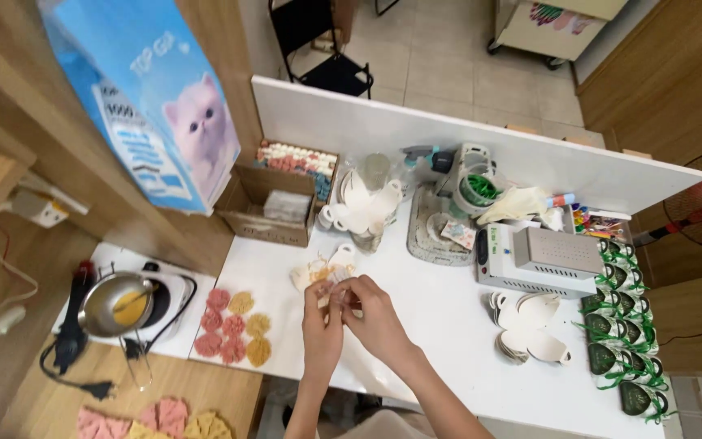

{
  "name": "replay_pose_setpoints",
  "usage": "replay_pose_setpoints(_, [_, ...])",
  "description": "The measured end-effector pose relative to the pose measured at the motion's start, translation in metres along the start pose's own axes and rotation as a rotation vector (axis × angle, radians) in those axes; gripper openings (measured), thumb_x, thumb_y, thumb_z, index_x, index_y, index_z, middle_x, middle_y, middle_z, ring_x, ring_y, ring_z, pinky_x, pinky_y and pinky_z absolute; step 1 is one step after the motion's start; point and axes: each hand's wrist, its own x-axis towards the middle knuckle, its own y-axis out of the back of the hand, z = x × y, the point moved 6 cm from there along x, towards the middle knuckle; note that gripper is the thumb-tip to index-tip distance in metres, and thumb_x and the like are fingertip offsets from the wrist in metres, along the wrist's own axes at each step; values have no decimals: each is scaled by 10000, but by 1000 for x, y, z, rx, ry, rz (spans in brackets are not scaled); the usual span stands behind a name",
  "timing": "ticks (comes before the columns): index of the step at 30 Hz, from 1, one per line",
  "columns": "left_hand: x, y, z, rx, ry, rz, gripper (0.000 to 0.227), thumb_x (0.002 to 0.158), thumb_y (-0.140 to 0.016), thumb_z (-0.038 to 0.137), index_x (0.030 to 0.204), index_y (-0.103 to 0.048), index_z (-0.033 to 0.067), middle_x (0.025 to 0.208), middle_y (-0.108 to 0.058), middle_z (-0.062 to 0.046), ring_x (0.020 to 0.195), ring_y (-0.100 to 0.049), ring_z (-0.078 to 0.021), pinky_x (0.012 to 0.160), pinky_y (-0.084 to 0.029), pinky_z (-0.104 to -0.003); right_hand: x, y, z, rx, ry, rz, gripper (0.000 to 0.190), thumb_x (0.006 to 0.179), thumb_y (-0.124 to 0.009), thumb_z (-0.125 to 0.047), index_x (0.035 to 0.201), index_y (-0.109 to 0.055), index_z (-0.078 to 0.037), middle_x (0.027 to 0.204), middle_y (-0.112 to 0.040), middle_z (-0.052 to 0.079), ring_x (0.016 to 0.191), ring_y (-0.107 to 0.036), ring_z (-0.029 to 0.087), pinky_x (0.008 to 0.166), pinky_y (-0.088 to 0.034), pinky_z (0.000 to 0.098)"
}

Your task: The person is preparing gift boxes by folding paper, adding decorative elements, and filling them with packing material.

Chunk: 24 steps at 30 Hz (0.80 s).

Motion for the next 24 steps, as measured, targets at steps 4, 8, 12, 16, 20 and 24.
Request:
replay_pose_setpoints(4, [8, -16, -6, -65, 48, -29, 331, 1004, -522, 92, 1319, -432, 44, 1269, -628, -158, 990, -741, -224, 746, -646, -398, -2, 15, 13, 18, -40, 39, 254, 798, -662, 131, 1024, -639, 18, 932, -633, 113, 757, -677, 224, 717, -613, 331])
replay_pose_setpoints(8, [29, -36, -61, -68, 171, -192, 613, 930, -619, 42, 1427, -294, 196, 1304, -543, -131, 953, -719, -254, 772, -633, -412, -8, 25, 36, -91, -65, 131, 284, 751, -686, 145, 983, -653, -16, 882, -627, 127, 725, -658, 229, 636, -552, 364])
replay_pose_setpoints(12, [39, -54, -113, -378, 504, -376, 856, 875, -573, -70, 1472, -175, 398, 1359, -452, -95, 1034, -678, -247, 777, -651, -469, -9, 25, 72, -117, -279, 133, 348, 693, -690, 161, 966, -649, -52, 840, -608, 92, 687, -657, 216, 618, -542, 359])
replay_pose_setpoints(16, [60, -59, -197, -306, 384, -341, 669, 866, -453, -101, 1445, -281, 187, 1363, -479, -139, 1028, -688, -284, 766, -664, -495, -10, 9, 116, -97, -257, 135, 342, 667, -714, 158, 921, -666, -67, 843, -566, 81, 702, -679, 208, 624, -588, 326])
replay_pose_setpoints(20, [89, -47, -286, -115, 127, -165, 796, 848, -594, -113, 1489, -221, 177, 1270, -568, -211, 1057, -707, -288, 846, -619, -399, -10, -18, 155, -149, -146, 69, 379, 650, -689, 150, 952, -664, -77, 900, -526, 86, 716, -707, 243, 632, -581, 352])
replay_pose_setpoints(24, [114, -28, -350, -348, 306, 4, 767, 853, -646, -108, 1442, -217, 130, 1213, -636, -249, 1051, -720, -311, 883, -625, -428, -5, -39, 152, -95, -39, -6, 441, 648, -591, 163, 1015, -642, -77, 981, -557, 101, 865, -714, 278, 717, -623, 367])
